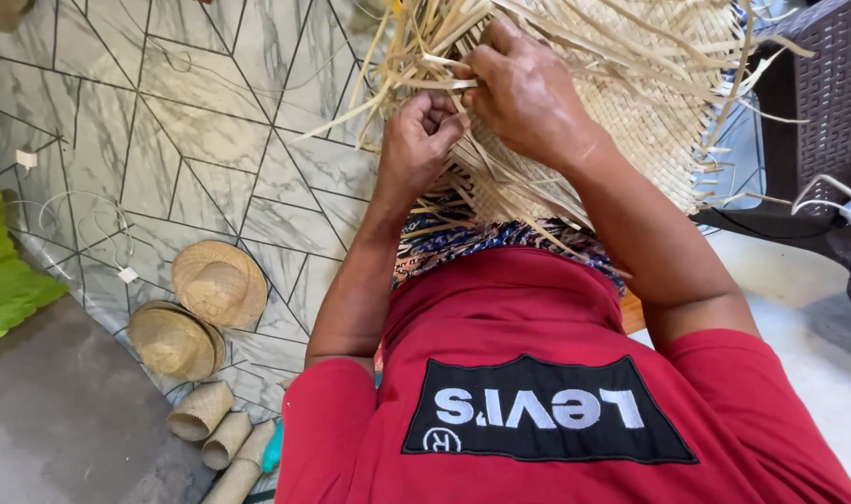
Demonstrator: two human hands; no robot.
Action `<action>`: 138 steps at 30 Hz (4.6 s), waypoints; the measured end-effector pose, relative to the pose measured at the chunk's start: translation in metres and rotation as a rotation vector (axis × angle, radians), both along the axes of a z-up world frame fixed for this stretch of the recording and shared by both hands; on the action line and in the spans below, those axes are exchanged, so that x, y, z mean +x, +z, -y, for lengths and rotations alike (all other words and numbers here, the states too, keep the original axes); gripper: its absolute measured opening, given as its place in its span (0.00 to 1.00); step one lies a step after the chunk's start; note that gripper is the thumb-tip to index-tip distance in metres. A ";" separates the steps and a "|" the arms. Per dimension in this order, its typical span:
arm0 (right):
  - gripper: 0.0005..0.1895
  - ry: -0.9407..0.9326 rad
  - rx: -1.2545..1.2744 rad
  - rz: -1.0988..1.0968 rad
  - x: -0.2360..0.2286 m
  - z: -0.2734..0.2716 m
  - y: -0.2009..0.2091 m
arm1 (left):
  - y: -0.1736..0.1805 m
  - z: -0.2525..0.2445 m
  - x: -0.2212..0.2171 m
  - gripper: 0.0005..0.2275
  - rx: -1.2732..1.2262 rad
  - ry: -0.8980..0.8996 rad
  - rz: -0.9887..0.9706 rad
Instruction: Weaving dried palm leaves or strips together to create a mat.
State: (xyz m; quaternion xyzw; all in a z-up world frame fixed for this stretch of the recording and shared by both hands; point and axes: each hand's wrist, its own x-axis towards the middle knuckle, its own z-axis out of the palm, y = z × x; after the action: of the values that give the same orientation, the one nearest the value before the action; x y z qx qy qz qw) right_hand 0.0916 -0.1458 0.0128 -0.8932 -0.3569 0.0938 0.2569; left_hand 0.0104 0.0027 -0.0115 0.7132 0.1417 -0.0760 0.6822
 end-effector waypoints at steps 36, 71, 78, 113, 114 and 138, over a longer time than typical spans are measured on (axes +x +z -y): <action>0.03 -0.061 0.848 -0.460 -0.038 0.035 0.049 | -0.011 0.000 0.008 0.06 0.080 0.007 -0.044; 0.10 -0.017 -0.022 0.064 0.002 0.003 0.002 | -0.001 0.003 0.001 0.02 0.147 0.019 -0.015; 0.06 0.038 0.033 -0.022 0.009 -0.007 -0.002 | 0.007 0.003 0.004 0.03 0.177 0.035 0.028; 0.05 -0.091 0.810 -0.408 -0.027 0.050 -0.034 | 0.000 0.030 0.044 0.08 0.186 0.014 0.017; 0.06 -0.108 0.806 -0.465 -0.026 0.049 -0.026 | 0.003 0.031 0.046 0.09 0.177 0.001 0.072; 0.09 -0.772 -0.027 0.201 -0.082 0.218 0.151 | -0.029 0.044 0.060 0.08 0.804 -0.136 0.548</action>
State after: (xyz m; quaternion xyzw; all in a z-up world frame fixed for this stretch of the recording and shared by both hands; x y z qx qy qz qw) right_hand 0.0095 -0.3633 0.1642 -0.9697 -0.0169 -0.0931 0.2254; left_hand 0.0701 -0.0411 -0.0400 0.9214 -0.0717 0.1309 0.3587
